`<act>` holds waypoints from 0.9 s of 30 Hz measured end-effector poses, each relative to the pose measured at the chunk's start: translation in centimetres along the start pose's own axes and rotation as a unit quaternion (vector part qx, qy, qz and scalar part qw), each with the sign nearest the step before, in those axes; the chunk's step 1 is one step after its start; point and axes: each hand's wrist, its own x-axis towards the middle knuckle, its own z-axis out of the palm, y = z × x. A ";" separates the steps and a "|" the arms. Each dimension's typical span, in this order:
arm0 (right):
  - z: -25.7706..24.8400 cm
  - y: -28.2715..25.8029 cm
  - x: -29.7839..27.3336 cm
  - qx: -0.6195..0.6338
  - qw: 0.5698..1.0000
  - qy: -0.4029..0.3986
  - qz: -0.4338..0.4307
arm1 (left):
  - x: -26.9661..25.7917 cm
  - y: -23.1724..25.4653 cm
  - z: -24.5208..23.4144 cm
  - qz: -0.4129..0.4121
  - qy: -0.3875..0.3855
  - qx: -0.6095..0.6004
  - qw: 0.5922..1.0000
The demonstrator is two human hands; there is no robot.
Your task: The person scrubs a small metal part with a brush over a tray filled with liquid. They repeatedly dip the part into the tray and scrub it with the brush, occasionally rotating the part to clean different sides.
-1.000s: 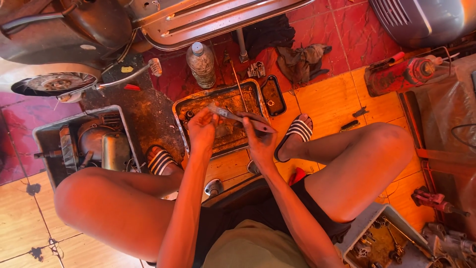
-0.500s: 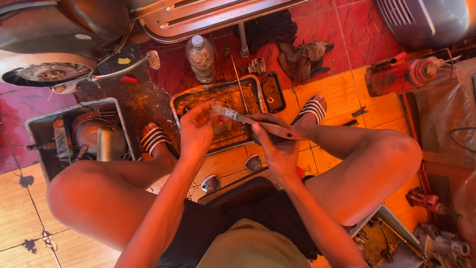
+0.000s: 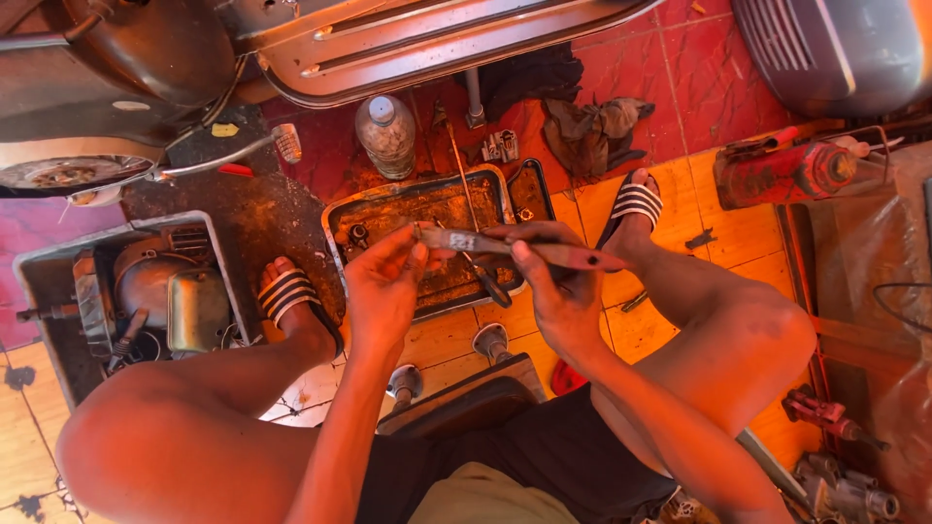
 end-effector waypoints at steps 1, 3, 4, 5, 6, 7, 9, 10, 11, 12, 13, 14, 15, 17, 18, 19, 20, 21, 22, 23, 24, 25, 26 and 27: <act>-0.2 0.8 -0.1 -0.004 1.000 0.013 -0.016 | 0.3 -1.0 -0.2 -0.009 0.006 -0.024 1.000; -0.3 1.4 -0.4 -0.012 0.999 0.033 -0.035 | 0.5 -1.8 0.1 -0.018 0.004 -0.047 0.999; 0.1 1.2 -0.3 -0.037 0.999 0.021 -0.012 | 0.5 -1.4 0.4 -0.027 0.015 -0.060 0.998; 0.5 1.0 -0.3 -0.062 0.998 0.009 0.010 | 0.3 -1.1 0.6 -0.036 0.026 -0.074 0.996; 0.4 1.0 -0.3 -0.062 0.998 0.009 0.014 | 0.5 -1.2 0.7 -0.040 0.027 -0.073 0.996; 0.4 1.0 -0.3 -0.077 0.997 0.028 -0.001 | 0.6 -1.4 0.7 -0.040 0.033 -0.084 0.995; 0.2 1.1 -0.4 -0.090 0.995 0.044 -0.018 | 0.9 -2.4 0.4 -0.040 0.042 -0.096 0.994; 0.0 1.2 -0.5 -0.070 0.996 0.049 -0.013 | 1.1 -3.2 0.3 -0.035 0.029 -0.088 0.995; -0.3 1.2 -0.5 -0.050 0.997 0.054 -0.007 | 1.2 -4.0 0.1 -0.030 0.016 -0.080 0.996; -0.1 1.1 -0.6 -0.051 0.997 0.052 -0.003 | 0.9 -3.8 0.2 -0.033 0.018 -0.080 0.996; 0.0 1.1 -0.7 -0.029 0.999 0.033 0.019 | 0.6 -3.6 0.3 -0.031 0.015 -0.073 0.997; 0.4 1.2 -0.5 -0.007 0.999 0.014 0.038 | 0.7 -3.2 0.3 -0.026 0.009 -0.066 0.997; 0.6 1.2 -0.7 -0.008 0.999 0.014 0.039 | 0.6 -3.7 0.0 -0.026 0.009 -0.067 0.997; 0.9 1.2 -1.0 -0.047 0.998 0.041 0.018 | 0.6 -4.4 -0.4 -0.016 -0.005 -0.077 0.997; 0.8 1.2 -1.2 -0.047 0.998 0.038 0.020 | 0.6 -5.1 -0.5 -0.018 -0.002 -0.077 0.997; 0.8 1.2 -1.4 -0.051 0.998 0.044 0.010 | 0.6 -5.8 -0.5 -0.010 -0.003 -0.095 0.995; 0.7 1.3 -1.4 -0.056 0.997 0.049 -0.001 | 0.8 -6.5 -0.5 -0.001 -0.004 -0.113 0.994; 0.8 1.3 -1.4 -0.056 0.997 0.047 -0.001 | 0.6 -5.3 -0.4 0.000 -0.003 -0.114 0.994; 0.9 1.2 -1.5 -0.059 0.998 0.029 0.017 | 0.4 -4.2 -0.3 -0.008 -0.009 -0.105 0.994; 1.0 1.2 -1.5 -0.061 0.997 0.010 0.035 | 0.2 -3.0 -0.2 -0.016 -0.016 -0.096 0.995; 0.9 1.4 -1.6 -0.061 0.997 0.010 0.036 | 0.3 -3.2 -0.5 -0.017 -0.016 -0.096 0.995; 0.8 1.5 -1.7 -0.069 0.997 0.022 0.026 | 0.5 -3.5 -0.7 -0.028 -0.010 -0.111 0.993; 0.6 1.7 -1.8 -0.076 0.996 0.033 0.018 | 0.4 -3.7 -0.9 -0.040 -0.002 -0.127 0.991; 0.7 1.7 -2.0 -0.076 0.996 0.032 0.020 | 0.3 -3.4 -0.8 -0.042 0.000 -0.127 0.991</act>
